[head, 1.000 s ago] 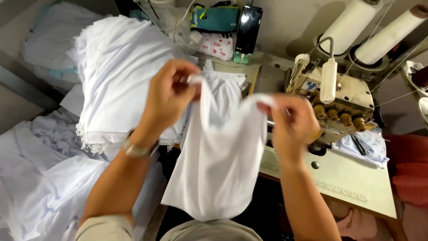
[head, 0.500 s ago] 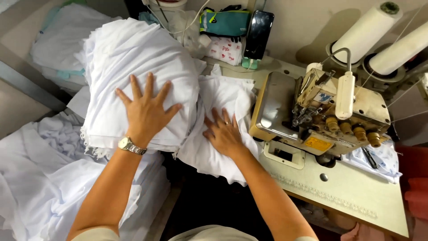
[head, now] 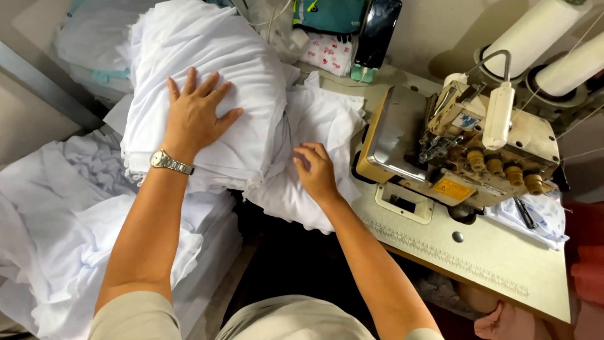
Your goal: Picking up, unfolding, and inspecting white fabric pieces at a sewing workstation.
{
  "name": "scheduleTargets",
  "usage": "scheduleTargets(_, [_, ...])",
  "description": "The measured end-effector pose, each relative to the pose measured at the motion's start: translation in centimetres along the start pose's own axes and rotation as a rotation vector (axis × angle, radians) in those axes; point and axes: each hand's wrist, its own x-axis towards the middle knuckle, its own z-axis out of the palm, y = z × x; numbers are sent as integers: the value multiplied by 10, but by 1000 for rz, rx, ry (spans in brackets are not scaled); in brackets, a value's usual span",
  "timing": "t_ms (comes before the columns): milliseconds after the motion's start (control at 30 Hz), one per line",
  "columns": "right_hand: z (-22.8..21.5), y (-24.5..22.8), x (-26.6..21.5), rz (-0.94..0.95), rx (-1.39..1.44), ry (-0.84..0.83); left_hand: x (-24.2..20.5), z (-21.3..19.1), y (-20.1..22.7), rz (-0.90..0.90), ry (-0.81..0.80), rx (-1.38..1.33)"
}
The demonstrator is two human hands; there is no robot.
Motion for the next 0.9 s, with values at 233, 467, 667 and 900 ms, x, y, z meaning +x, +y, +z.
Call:
scheduleTargets(233, [9, -55, 15, 137, 257, -43, -21, -13, 26, -49, 61, 57])
scheduleTargets(467, [24, -69, 22, 590, 686, -144, -68, -70, 90, -224, 317, -410])
scheduleTargets(667, [23, -70, 25, 693, 862, -178, -113, -61, 138, -906, 54, -1307])
scheduleTargets(900, [-40, -80, 9, 586, 854, -181, -107, -31, 118, -1250, 527, -1849])
